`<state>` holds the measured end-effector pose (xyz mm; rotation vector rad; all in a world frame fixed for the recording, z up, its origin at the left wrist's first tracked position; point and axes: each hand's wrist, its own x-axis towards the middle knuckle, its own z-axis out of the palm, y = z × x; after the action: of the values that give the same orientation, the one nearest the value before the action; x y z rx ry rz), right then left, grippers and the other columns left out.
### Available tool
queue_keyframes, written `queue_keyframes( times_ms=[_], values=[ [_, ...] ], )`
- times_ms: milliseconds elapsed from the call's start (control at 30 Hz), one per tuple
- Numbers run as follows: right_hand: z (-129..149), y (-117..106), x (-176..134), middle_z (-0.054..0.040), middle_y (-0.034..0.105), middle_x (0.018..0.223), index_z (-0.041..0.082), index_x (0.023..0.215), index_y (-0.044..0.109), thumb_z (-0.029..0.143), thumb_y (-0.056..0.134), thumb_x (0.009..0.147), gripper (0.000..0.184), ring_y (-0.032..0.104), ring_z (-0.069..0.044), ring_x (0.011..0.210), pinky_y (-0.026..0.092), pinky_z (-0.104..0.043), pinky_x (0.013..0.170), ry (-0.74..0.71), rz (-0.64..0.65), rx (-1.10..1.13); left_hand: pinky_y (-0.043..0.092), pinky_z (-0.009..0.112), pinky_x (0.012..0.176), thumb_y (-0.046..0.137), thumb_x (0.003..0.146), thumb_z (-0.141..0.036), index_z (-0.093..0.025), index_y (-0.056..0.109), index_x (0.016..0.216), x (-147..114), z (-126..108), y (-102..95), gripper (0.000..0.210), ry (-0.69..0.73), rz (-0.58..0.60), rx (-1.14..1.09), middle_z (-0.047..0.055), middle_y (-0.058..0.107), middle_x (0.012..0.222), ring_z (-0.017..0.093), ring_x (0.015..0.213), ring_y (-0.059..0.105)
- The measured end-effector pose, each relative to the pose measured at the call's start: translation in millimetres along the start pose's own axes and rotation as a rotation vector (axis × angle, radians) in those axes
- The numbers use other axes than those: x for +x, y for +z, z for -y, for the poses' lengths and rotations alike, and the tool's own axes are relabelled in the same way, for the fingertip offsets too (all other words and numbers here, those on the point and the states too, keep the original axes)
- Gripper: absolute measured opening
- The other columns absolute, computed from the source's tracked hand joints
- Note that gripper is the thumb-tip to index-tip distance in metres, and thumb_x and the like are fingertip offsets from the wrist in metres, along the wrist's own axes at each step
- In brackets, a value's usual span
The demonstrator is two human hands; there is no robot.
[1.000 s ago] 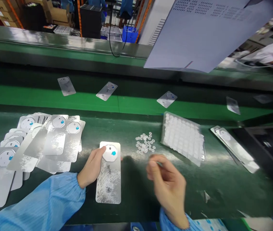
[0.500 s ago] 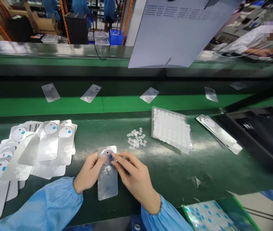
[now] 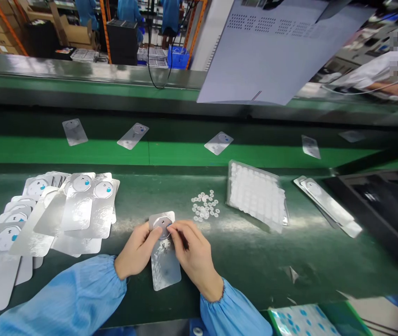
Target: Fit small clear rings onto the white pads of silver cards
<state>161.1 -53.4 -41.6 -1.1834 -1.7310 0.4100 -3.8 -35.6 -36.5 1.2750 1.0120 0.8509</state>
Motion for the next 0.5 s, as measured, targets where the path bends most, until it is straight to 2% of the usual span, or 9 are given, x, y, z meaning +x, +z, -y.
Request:
queue_keyframes(
  times_ms=[100, 200, 267, 333, 400, 467, 500],
  values=[
    [-1, -2, 5, -0.0049, 0.066, 0.085, 0.021, 0.092, 0.065, 0.025, 0.054, 0.103, 0.017, 0.065, -0.017, 0.074, 0.055, -0.028, 0.065, 0.148, -0.029, 0.059, 0.042, 0.026, 0.064, 0.050, 0.100, -0.046, -0.015, 0.061, 0.087, -1, 1, -0.3, 0.035, -0.008, -0.017, -0.002, 0.000, 0.057, 0.077, 0.015, 0.070, 0.050],
    [-6, -27, 2, 0.0006, 0.058, 0.069, 0.021, 0.087, 0.062, 0.038, 0.055, 0.104, 0.026, 0.054, -0.013, 0.057, 0.046, -0.025, 0.052, 0.412, -0.092, 0.240, 0.044, 0.026, 0.064, 0.051, 0.099, -0.047, -0.015, 0.062, 0.085, -1, 0, -1.3, 0.036, -0.050, -0.060, -0.012, 0.001, 0.060, 0.076, 0.016, 0.070, 0.053],
    [-15, -63, -11, 0.0018, 0.057, 0.066, 0.020, 0.089, 0.063, 0.047, 0.061, 0.100, 0.029, 0.052, -0.012, 0.053, 0.044, -0.025, 0.051, 0.562, -0.217, 0.323, 0.044, 0.026, 0.064, 0.053, 0.097, -0.047, -0.015, 0.063, 0.083, 1, -3, -2.1, 0.036, -0.079, -0.081, -0.019, 0.001, 0.063, 0.076, 0.017, 0.069, 0.055],
    [-29, -114, -35, -0.0003, 0.061, 0.069, 0.021, 0.093, 0.066, 0.054, 0.074, 0.089, 0.034, 0.055, -0.014, 0.056, 0.045, -0.026, 0.051, 0.677, -0.406, 0.303, 0.046, 0.027, 0.066, 0.056, 0.095, -0.047, -0.016, 0.063, 0.080, 4, -6, -3.1, 0.036, -0.095, -0.101, -0.018, 0.001, 0.065, 0.075, 0.017, 0.070, 0.057],
    [-42, -172, -67, -0.0012, 0.061, 0.068, 0.022, 0.090, 0.068, 0.059, 0.083, 0.075, 0.042, 0.053, -0.015, 0.054, 0.044, -0.029, 0.049, 0.758, -0.563, 0.187, 0.047, 0.028, 0.068, 0.062, 0.090, -0.049, -0.016, 0.064, 0.076, 5, -7, -4.9, 0.036, -0.101, -0.135, -0.005, 0.001, 0.066, 0.073, 0.018, 0.071, 0.058],
    [-49, -222, -105, 0.0009, 0.053, 0.060, 0.025, 0.072, 0.061, 0.071, 0.077, 0.068, 0.049, 0.045, -0.015, 0.047, 0.040, -0.031, 0.046, 0.792, -0.627, -0.006, 0.048, 0.028, 0.070, 0.067, 0.086, -0.051, -0.016, 0.067, 0.075, 5, -3, -9.2, 0.037, -0.116, -0.166, 0.012, 0.002, 0.069, 0.073, 0.020, 0.073, 0.061],
    [-51, -239, -124, 0.0017, 0.048, 0.056, 0.026, 0.065, 0.056, 0.076, 0.072, 0.066, 0.052, 0.041, -0.015, 0.044, 0.039, -0.033, 0.045, 0.815, -0.635, -0.110, 0.048, 0.028, 0.070, 0.070, 0.085, -0.053, -0.015, 0.069, 0.078, 5, 1, -12.9, 0.038, -0.128, -0.179, 0.026, 0.002, 0.071, 0.074, 0.021, 0.075, 0.063]
  ],
)
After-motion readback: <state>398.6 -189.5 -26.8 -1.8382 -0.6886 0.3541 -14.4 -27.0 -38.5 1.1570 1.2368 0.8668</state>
